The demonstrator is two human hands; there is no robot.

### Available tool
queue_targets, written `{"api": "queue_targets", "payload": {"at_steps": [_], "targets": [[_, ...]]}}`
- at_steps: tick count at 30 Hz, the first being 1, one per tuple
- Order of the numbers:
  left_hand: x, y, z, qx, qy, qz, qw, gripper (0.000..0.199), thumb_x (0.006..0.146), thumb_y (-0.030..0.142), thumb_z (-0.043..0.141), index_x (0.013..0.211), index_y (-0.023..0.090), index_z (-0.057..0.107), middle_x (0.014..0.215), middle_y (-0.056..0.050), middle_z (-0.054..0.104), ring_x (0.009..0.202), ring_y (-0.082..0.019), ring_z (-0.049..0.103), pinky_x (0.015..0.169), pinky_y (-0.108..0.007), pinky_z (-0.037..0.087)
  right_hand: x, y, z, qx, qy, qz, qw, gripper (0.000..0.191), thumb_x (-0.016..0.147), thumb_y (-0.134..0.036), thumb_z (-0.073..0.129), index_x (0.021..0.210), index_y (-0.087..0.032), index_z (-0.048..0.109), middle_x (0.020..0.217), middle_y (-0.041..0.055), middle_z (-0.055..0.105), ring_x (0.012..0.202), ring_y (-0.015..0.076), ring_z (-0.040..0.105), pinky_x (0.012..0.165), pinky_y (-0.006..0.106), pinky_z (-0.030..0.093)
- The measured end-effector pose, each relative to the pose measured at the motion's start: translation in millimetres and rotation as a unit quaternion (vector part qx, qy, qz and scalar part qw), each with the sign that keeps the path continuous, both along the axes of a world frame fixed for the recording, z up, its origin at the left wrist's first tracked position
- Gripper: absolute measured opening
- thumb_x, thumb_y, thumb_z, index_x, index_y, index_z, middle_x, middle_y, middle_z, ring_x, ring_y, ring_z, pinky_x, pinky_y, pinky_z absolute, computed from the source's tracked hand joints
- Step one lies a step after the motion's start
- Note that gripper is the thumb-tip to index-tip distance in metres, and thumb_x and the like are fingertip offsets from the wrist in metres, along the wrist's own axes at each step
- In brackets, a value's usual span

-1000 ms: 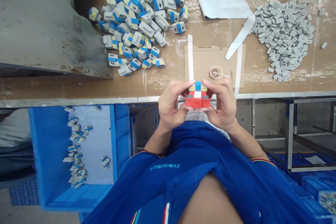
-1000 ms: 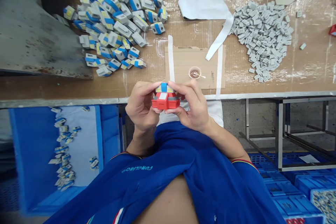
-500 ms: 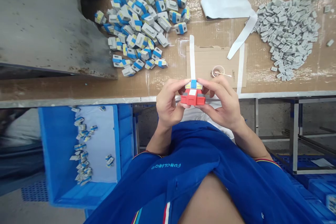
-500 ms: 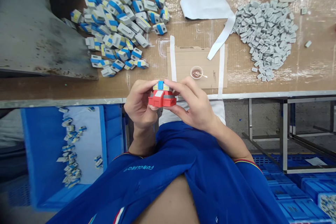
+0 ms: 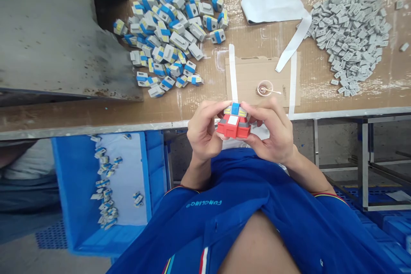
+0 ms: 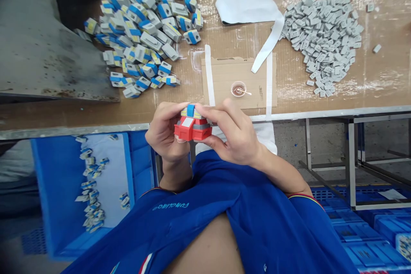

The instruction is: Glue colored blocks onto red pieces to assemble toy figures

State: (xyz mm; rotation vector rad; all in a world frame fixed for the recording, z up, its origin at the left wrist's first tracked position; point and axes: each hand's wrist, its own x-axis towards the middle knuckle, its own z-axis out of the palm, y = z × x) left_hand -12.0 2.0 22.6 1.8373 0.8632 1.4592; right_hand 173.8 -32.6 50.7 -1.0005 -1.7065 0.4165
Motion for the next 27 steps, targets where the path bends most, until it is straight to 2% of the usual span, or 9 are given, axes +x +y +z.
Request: {"api": "queue_targets", "payload": {"at_steps": [5,9,18,27], "targets": [[-3.2,-5.4,0.9,0.0,0.011,0.009,1.0,0.048,0.108,0.058,0.066,0.146,0.029,0.074,0.109,-0.006,0.077,0.088,-0.018,0.07,0.071,-0.033,0.061,-1.0,-1.2,0.3,-0.002,0.011,0.004,1.0,0.052,0.114,-0.046,0.059,0.161,-0.025,0.059,0.103,0.0067,0.067,0.087,0.0208,0.067,0.072,0.036,0.069],[-3.6,-3.8,0.2,0.001,0.015,0.01,1.0,0.05,0.107,0.06,0.066,0.146,0.03,0.074,0.11,-0.006,0.077,0.087,-0.018,0.07,0.07,-0.034,0.061,0.1,0.9,0.2,-0.011,0.03,0.019,0.999,0.049,0.114,-0.046,0.06,0.158,-0.026,0.06,0.102,0.0061,0.067,0.086,0.0204,0.065,0.069,0.035,0.067],[-1.7,-1.8,-3.3,0.039,0.026,0.03,0.998,0.055,0.109,0.063,0.062,0.146,0.024,0.074,0.112,-0.01,0.078,0.086,-0.018,0.071,0.073,-0.034,0.063,1.1,2.8,-4.9,-0.034,0.053,0.046,0.997,0.052,0.111,-0.039,0.066,0.161,-0.029,0.058,0.109,0.0061,0.066,0.09,0.0207,0.064,0.075,0.036,0.066],[-3.6,0.3,-5.6,0.064,0.044,0.05,0.996,0.053,0.11,0.062,0.06,0.146,0.025,0.072,0.11,-0.008,0.078,0.086,-0.017,0.071,0.073,-0.033,0.064,-1.3,3.7,-6.7,-0.027,0.04,0.038,0.998,0.05,0.113,-0.042,0.061,0.161,-0.029,0.057,0.108,0.0062,0.063,0.09,0.0208,0.062,0.076,0.037,0.065]]}}
